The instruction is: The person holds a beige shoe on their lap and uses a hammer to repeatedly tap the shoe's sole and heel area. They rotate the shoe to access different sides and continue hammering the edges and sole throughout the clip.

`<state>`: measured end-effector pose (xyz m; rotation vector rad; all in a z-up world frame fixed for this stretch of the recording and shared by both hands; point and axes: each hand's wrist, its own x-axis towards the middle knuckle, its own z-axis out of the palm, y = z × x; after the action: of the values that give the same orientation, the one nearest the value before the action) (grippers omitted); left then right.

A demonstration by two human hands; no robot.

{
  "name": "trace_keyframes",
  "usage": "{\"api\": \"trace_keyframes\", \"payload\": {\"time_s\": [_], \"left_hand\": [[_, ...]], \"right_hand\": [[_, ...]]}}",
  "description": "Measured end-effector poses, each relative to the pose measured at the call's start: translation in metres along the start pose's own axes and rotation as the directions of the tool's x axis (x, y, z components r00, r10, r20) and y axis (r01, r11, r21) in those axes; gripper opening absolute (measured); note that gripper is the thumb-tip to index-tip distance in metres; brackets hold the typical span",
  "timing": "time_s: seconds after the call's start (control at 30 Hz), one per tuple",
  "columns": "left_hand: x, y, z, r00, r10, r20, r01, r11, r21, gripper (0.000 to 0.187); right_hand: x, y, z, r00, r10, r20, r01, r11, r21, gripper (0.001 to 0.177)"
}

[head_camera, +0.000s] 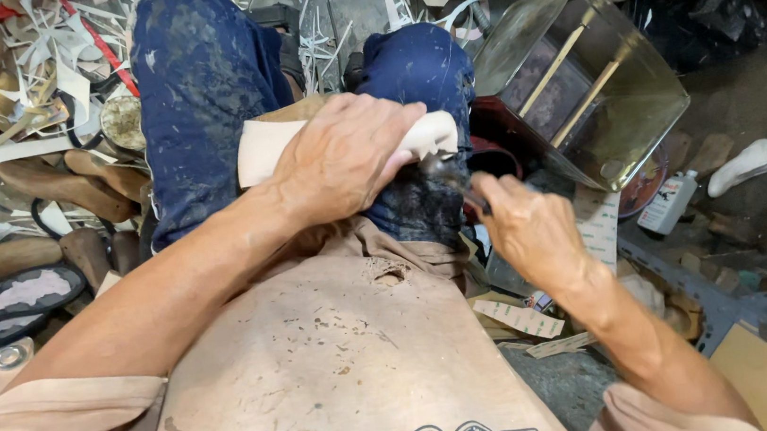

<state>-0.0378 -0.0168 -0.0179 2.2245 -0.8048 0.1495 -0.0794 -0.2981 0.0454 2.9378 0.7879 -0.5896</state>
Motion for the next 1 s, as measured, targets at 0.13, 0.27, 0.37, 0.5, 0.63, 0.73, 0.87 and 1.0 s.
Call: {"api": "trace_keyframes", "payload": {"time_s": [0.13,0.27,0.37,0.5,0.63,0.73,0.87,1.0], "left_hand": [[-0.006,0.005,0.011,0.999,-0.022,-0.023,0.023,0.999,0.037,0.042],[0.0,0.006,0.014,0.99,-0.126,-0.058,0.128,0.992,0.022,0.038],[0.005,-0.001,0.014,0.989,-0.121,-0.081,0.126,0.991,0.048,0.036],[0.005,-0.004,0.014,0.991,-0.121,-0.065,0.122,0.992,0.017,0.033],[0.005,-0.003,0.012,0.995,-0.099,-0.018,0.099,0.995,0.008,0.035],[0.005,-0.001,0.009,0.994,-0.112,0.009,0.112,0.993,-0.034,0.036],[0.007,-0.003,0.006,0.992,-0.12,0.032,0.122,0.99,-0.065,0.036],[0.007,-0.003,0.002,0.989,-0.14,0.045,0.144,0.984,-0.105,0.036]], "right_hand": [[-0.008,-0.021,-0.001,0.997,0.07,0.032,-0.066,0.993,-0.103,0.02],[0.003,-0.03,-0.018,0.98,0.113,0.166,-0.115,0.993,0.006,0.024],[0.015,-0.031,-0.048,0.926,0.09,0.366,-0.18,0.959,0.22,0.032],[0.019,-0.036,-0.074,0.88,0.006,0.475,-0.179,0.93,0.32,0.04],[0.03,-0.027,-0.086,0.89,-0.008,0.456,-0.175,0.917,0.357,0.044],[0.041,-0.009,-0.084,0.868,-0.064,0.492,-0.198,0.865,0.462,0.045],[0.048,0.003,-0.082,0.874,-0.083,0.478,-0.189,0.85,0.492,0.029],[0.034,0.013,-0.034,0.952,-0.076,0.296,-0.114,0.811,0.574,0.016]]}}
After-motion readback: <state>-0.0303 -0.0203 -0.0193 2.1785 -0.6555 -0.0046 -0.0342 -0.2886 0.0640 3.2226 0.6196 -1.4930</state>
